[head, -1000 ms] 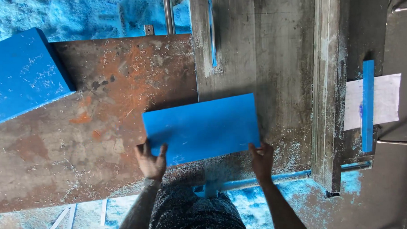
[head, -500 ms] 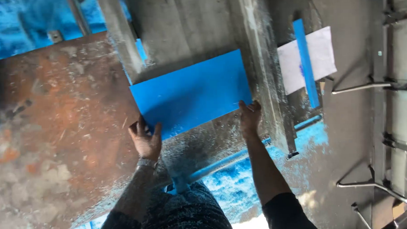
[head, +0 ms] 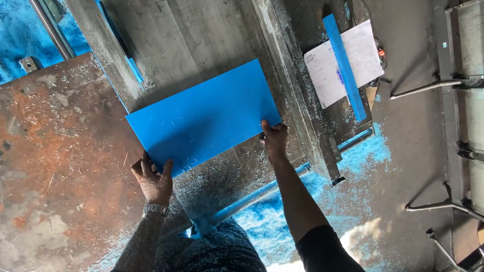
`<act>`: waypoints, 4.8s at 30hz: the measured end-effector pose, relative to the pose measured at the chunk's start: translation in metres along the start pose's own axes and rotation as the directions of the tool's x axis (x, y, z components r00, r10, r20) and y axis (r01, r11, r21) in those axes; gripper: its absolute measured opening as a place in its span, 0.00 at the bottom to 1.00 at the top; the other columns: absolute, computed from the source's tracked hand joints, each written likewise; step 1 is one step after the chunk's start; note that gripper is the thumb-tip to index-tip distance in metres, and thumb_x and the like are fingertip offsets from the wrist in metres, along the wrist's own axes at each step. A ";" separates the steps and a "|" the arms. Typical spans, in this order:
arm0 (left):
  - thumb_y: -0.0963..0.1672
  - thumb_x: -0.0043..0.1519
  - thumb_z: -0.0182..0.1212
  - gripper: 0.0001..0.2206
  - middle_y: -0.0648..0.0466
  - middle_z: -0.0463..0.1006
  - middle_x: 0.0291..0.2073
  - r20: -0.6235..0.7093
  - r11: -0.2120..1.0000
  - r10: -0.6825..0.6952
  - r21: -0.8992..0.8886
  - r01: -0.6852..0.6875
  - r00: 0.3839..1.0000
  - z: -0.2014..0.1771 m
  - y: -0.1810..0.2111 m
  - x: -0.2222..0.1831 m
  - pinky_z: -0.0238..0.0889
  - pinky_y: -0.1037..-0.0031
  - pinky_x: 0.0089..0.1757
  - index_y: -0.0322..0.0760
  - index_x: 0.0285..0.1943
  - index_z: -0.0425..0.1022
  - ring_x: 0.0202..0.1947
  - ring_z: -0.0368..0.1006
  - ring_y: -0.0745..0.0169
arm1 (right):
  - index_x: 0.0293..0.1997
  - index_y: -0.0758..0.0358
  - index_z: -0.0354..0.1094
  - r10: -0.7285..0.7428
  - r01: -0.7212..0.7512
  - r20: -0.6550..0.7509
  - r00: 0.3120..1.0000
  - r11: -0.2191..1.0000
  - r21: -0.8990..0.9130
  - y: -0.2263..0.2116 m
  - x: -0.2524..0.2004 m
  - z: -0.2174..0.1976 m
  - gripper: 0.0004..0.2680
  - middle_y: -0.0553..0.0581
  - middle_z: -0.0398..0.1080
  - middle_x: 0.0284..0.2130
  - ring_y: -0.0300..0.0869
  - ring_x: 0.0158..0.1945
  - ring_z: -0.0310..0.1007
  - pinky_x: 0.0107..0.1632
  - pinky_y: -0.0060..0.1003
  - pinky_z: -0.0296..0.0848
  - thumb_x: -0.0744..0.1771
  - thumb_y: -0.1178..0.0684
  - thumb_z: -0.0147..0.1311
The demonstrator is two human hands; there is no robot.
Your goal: Using a table saw to cut blue plastic panels into specific dimensions on a production floor.
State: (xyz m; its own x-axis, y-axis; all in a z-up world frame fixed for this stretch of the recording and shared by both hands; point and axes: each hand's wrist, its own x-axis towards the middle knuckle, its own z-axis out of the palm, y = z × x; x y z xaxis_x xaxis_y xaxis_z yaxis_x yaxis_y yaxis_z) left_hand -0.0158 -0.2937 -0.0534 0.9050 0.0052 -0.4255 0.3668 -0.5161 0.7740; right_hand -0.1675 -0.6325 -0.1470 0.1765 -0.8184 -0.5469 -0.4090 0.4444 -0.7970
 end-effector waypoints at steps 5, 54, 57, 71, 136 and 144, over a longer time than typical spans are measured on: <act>0.45 0.56 0.76 0.36 0.35 0.54 0.62 0.037 1.000 -0.002 -0.019 0.002 0.999 -0.004 0.018 -0.004 0.67 0.38 0.54 0.27 0.72 0.63 0.61 0.62 0.19 | 0.40 0.56 0.50 -0.052 0.052 0.015 0.999 0.999 0.005 -0.003 -0.002 0.001 0.21 0.48 0.60 0.27 0.36 0.26 0.69 0.19 0.30 0.78 0.65 0.46 0.71; 0.54 0.51 0.67 0.38 0.37 0.68 0.56 0.052 0.993 0.039 0.106 -0.044 0.998 0.039 0.045 0.004 0.59 0.48 0.60 0.33 0.71 0.68 0.58 0.67 0.28 | 0.41 0.54 0.66 0.401 -0.380 0.349 0.847 0.916 -0.131 0.013 0.102 -0.077 0.08 0.70 0.72 0.38 0.65 0.44 0.77 0.56 0.66 0.75 0.68 0.43 0.53; 0.55 0.52 0.66 0.39 0.39 0.68 0.56 0.074 0.993 0.040 0.105 -0.048 0.996 0.037 0.048 0.011 0.57 0.49 0.61 0.33 0.72 0.67 0.59 0.66 0.30 | 0.50 0.51 0.58 0.213 -0.163 0.357 0.910 0.973 -0.166 0.013 0.092 -0.065 0.13 0.74 0.72 0.38 0.65 0.39 0.77 0.45 0.64 0.81 0.73 0.38 0.58; 0.56 0.54 0.65 0.40 0.38 0.64 0.56 0.097 0.996 0.037 0.074 -0.044 0.995 0.035 0.067 0.033 0.48 0.47 0.65 0.28 0.72 0.64 0.59 0.62 0.32 | 0.51 0.56 0.58 0.147 0.047 0.325 0.934 0.853 -0.519 -0.060 0.027 -0.005 0.20 0.62 0.74 0.38 0.46 0.37 0.73 0.41 0.42 0.70 0.73 0.28 0.52; 0.62 0.48 0.68 0.55 0.34 0.34 0.80 0.212 0.638 0.205 0.712 -0.295 0.955 -0.089 -0.039 0.059 0.38 0.42 0.69 0.44 0.83 0.44 0.79 0.32 0.33 | 0.76 0.70 0.51 -0.410 0.946 0.903 -0.129 -0.324 -0.011 -0.140 0.018 0.171 0.48 0.69 0.44 0.77 0.71 0.75 0.45 0.73 0.69 0.48 0.56 0.20 0.63; 0.63 0.48 0.67 0.55 0.35 0.33 0.80 0.207 0.650 0.193 0.705 -0.283 0.959 -0.089 -0.040 0.057 0.38 0.42 0.69 0.45 0.83 0.44 0.79 0.33 0.33 | 0.75 0.70 0.53 -0.421 0.952 0.896 -0.140 -0.305 0.006 -0.146 0.023 0.179 0.48 0.70 0.46 0.76 0.73 0.74 0.47 0.72 0.71 0.49 0.55 0.21 0.63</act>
State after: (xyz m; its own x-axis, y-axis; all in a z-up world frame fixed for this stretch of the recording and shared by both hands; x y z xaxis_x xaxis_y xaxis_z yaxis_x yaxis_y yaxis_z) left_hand 0.0398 -0.1962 -0.0670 0.8943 -0.2719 -0.3555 -0.1697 -0.9410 0.2928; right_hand 0.0565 -0.6507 -0.0895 0.9498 0.2541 0.1823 0.2978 -0.9129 -0.2792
